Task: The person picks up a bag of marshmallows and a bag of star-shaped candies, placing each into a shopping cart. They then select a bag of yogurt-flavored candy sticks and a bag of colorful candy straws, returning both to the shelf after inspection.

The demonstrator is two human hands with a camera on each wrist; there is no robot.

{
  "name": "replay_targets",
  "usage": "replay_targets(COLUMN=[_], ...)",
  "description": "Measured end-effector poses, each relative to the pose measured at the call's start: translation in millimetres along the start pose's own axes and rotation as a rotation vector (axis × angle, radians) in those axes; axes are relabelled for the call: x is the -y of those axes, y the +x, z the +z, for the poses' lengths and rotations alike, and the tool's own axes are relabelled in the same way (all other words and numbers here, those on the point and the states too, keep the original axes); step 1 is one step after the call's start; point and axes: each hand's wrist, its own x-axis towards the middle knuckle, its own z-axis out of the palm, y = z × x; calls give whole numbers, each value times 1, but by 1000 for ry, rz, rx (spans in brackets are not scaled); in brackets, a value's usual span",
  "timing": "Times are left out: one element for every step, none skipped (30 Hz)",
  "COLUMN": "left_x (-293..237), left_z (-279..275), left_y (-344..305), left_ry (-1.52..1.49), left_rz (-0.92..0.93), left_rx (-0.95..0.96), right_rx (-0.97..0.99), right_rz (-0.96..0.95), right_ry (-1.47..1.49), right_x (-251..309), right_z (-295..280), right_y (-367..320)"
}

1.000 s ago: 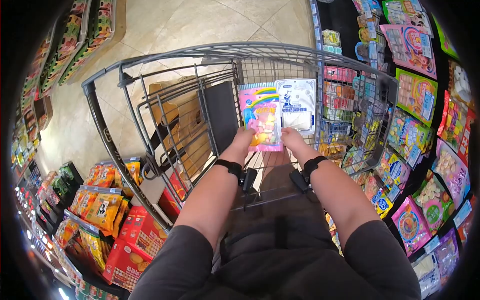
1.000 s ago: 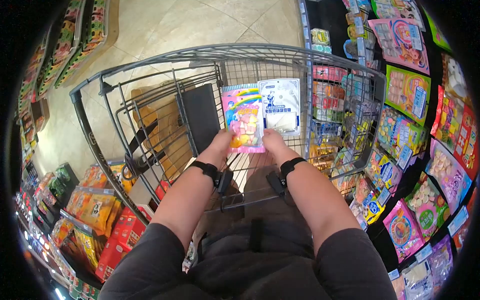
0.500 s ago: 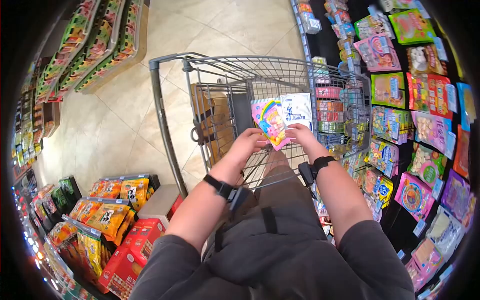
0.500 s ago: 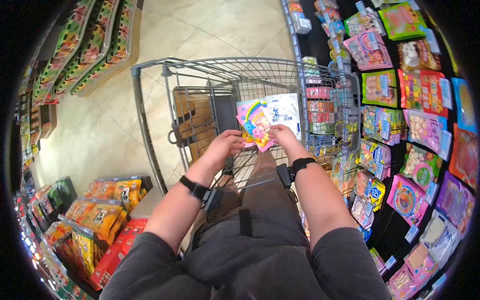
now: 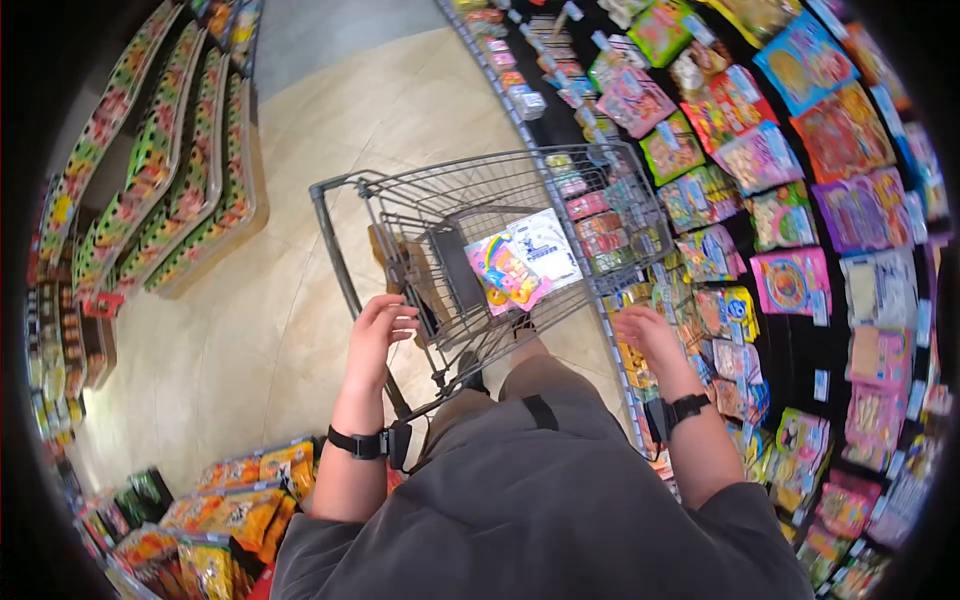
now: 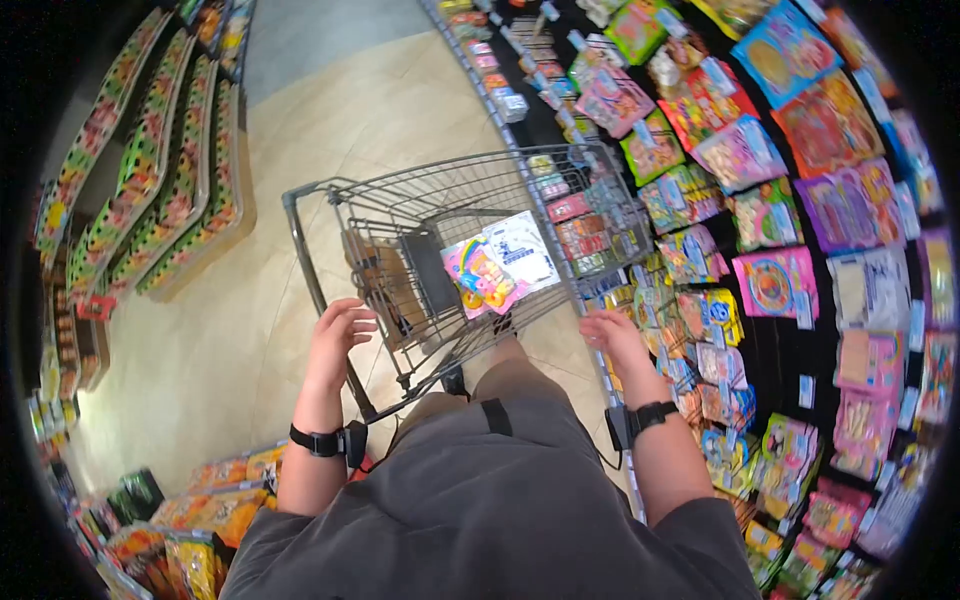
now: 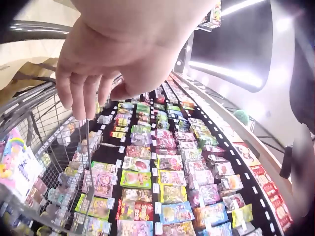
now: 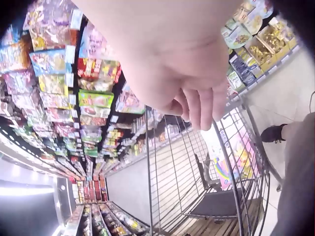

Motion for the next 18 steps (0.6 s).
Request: replay_targets(left_x=[1,3,4,5,11,12,9,6,5,5,4,3,-4,-1,-5,-8,-10,-11], left_z=[2,8,14,21,26,35,46,58,68,77,87,99,113,122,134,147,160,173], left_y=[2,5,7,11,18,21,22,22,22,24,24,23,17,20,17,13,11,9], left_ry=[9,12,17,21,15,29,37,48,55,58,61,67,104,120,141,163,185,213], left_rz=[-5,-6,-29,-48,-57,-75,-76,-80,-80,-92,-93,-91,-99,-99,-95,-91,-75,-55], left_rx=[30,61,90,119,167,202,231,266,304,340,362,385,382,412,435,457,502,515], right_rx=[-76,-104,-135,-164,-206,-229,-261,-298,-332,-369,-356,-342,-376,-349,-322,-354,-345,-336], right_rz=[-6,-13,-14,-18,-1,-19,-12,-3,-10,-31,-37,-48,-78,-88,-96,-125,-129,-130], right_ry=[28,38,70,102,130,142,149,162,168,193,222,253,283,278,272,303,303,303], right_x=[-2,-12,-20,-29,-38,-42,-47,-53,-54,-60,-67,-72,-72,-73,-73,-74,-76,-80], right_z=[-5,-14,-23,-33,-42,-47,-51,-55,-55,-58,-62,-66,-68,-68,-70,-74,-80,-87], right_y=[-24,-41,-58,-71,-82,-93,-103,-113,-123,-129,-134,-140,-149,-158,-167,-176,-186,-196])
